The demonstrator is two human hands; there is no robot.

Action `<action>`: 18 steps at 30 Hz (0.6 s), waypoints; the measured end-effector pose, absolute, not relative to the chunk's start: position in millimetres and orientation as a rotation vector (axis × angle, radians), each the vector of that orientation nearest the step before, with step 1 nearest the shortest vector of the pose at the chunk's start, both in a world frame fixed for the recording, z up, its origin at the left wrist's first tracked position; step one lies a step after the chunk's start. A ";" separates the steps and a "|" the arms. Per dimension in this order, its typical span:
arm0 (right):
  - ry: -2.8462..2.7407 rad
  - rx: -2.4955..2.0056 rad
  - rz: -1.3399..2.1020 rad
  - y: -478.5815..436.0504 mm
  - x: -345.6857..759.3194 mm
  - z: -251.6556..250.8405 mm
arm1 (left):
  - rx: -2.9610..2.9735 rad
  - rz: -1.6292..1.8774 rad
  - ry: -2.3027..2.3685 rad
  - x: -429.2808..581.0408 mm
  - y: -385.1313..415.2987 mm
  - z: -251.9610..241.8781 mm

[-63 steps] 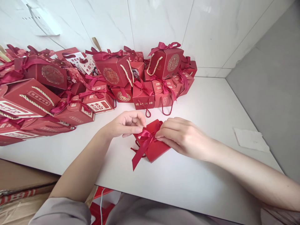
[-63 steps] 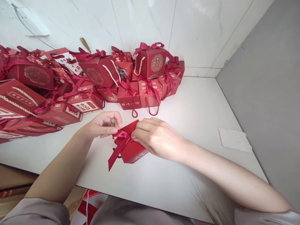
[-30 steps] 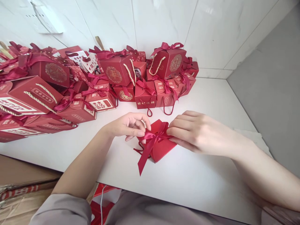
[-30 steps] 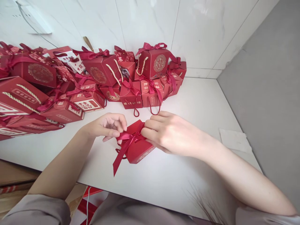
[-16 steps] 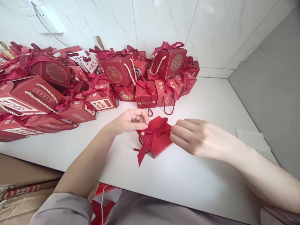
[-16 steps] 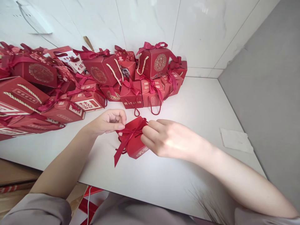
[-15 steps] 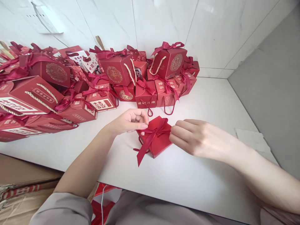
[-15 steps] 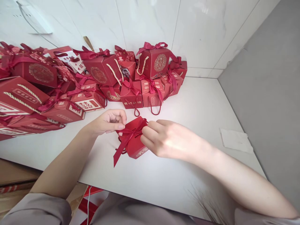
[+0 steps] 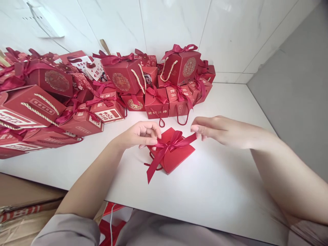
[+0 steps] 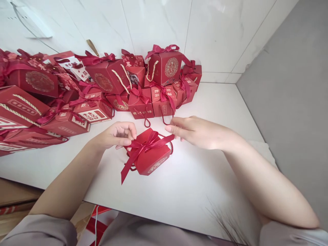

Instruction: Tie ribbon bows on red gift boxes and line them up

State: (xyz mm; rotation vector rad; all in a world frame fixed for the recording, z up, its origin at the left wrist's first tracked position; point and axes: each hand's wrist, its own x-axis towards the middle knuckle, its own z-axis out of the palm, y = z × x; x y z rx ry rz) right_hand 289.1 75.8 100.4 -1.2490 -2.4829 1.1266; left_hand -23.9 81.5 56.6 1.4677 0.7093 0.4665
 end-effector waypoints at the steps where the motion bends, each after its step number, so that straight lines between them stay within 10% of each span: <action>1: -2.442 -1.263 1.210 79.4 284.9 95.5 | 1.470 0.468 0.708 -24.1 81.7 56.8; 18: -2.272 -0.990 1.683 72.3 271.1 94.4 | 1.489 0.451 0.775 -23.2 77.2 62.7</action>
